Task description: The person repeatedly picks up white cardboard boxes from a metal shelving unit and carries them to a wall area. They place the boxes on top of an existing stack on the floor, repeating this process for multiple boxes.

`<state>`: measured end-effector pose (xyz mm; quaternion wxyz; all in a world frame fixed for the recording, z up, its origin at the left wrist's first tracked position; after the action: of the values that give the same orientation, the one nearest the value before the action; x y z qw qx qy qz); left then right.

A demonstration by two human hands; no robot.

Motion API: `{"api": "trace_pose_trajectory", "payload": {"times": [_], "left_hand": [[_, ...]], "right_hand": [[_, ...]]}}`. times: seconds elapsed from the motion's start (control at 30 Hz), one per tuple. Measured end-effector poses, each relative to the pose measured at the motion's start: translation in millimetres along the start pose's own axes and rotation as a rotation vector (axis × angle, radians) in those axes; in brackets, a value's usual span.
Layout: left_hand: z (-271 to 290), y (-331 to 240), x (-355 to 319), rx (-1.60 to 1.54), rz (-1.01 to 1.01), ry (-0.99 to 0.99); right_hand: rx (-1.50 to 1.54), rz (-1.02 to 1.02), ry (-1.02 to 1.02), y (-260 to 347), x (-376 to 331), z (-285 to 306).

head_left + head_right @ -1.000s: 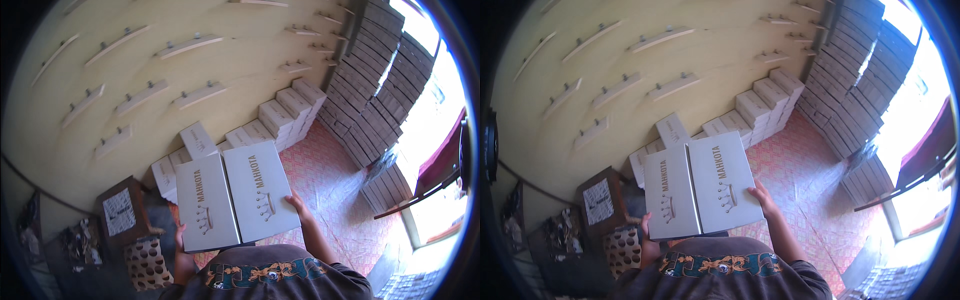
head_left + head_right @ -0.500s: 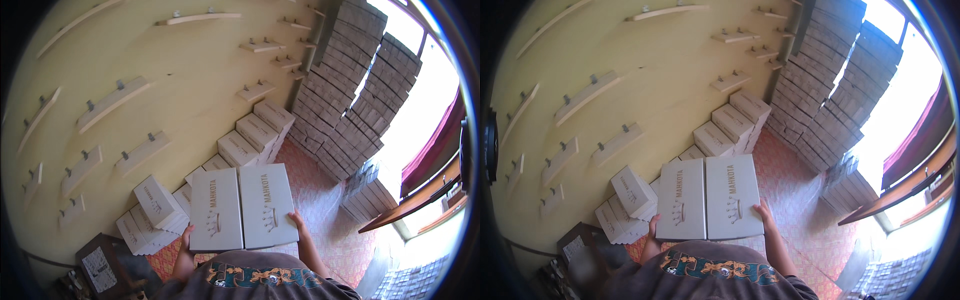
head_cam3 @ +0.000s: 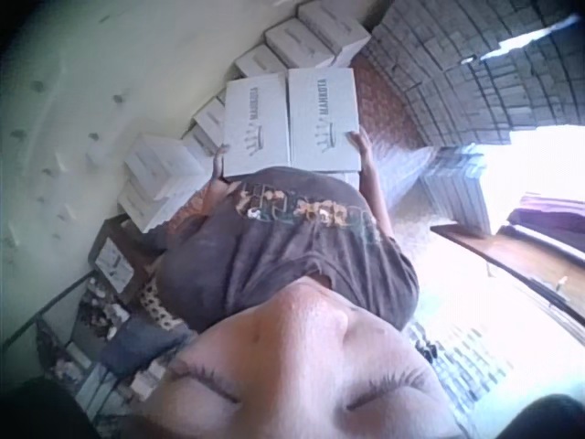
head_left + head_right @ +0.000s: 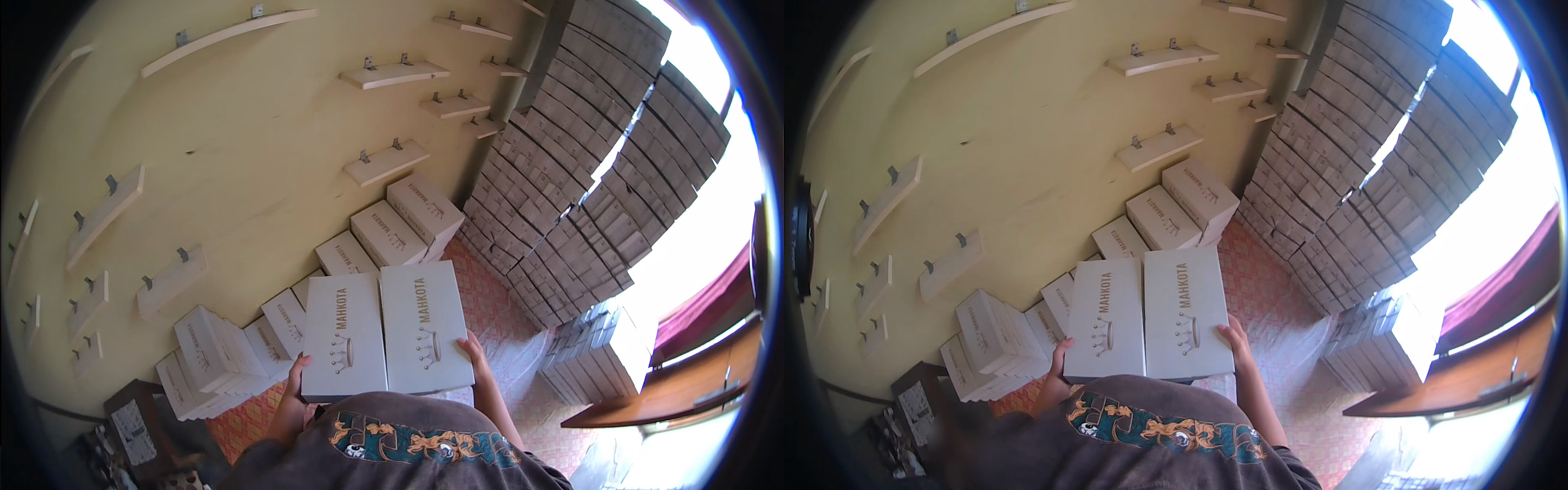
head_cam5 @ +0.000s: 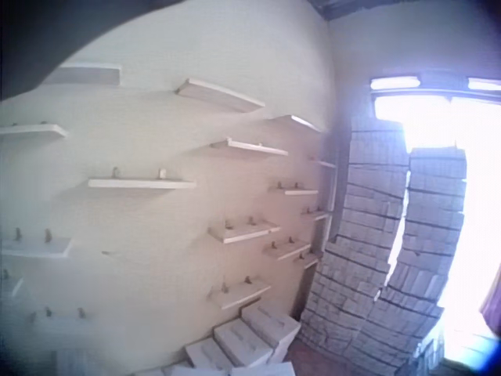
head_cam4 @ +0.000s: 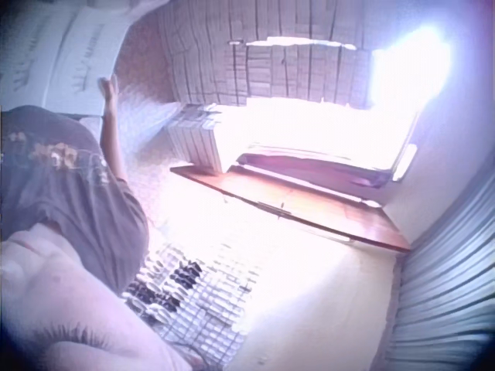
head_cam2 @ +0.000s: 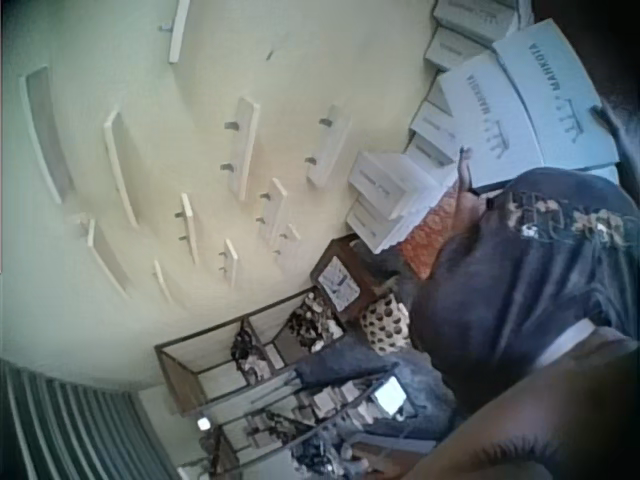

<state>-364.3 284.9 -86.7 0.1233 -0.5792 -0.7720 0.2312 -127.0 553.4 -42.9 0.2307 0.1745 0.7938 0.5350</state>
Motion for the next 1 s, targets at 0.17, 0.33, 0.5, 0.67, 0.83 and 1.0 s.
{"api": "trace_pose_trajectory", "payload": {"times": [0.17, 0.33, 0.5, 0.67, 0.83, 1.0], "left_hand": [[11.9, 18.4, 43.7, 0.011, -0.057, -0.201], [17.2, 28.2, 91.5, 0.125, -0.299, -0.193], [51.7, 19.5, 126.1, 0.302, -0.232, -0.401], [132.4, 23.8, 153.2, 0.343, -0.086, -0.662], [176.8, 18.0, 186.6, 0.285, -0.150, -0.751], [177.9, -1.2, 234.9, 0.102, -0.238, -0.538]], "right_hand": [[-0.044, -0.127, 0.144, 38.5, 71.0, 29.4], [-0.138, -0.292, 0.158, 13.9, 147.8, 76.8], [-0.019, -0.449, 0.199, -32.9, 220.7, 106.2], [0.191, -0.469, 0.138, -58.7, 279.1, 116.5], [0.296, -0.520, 0.248, -52.8, 335.1, 99.8], [0.203, -0.589, 0.237, -57.1, 371.3, 100.9]]}}
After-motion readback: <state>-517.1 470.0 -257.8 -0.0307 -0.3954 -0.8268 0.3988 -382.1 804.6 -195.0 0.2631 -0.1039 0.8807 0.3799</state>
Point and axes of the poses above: each hand's wrist, its own x-axis towards the middle knuckle, its own z-axis out of the back of the hand, y = z × x, the point moved 6 cm from there along x, towards the middle knuckle, and after that the axes turned 14 degrees about y, right-handed, at the moved point
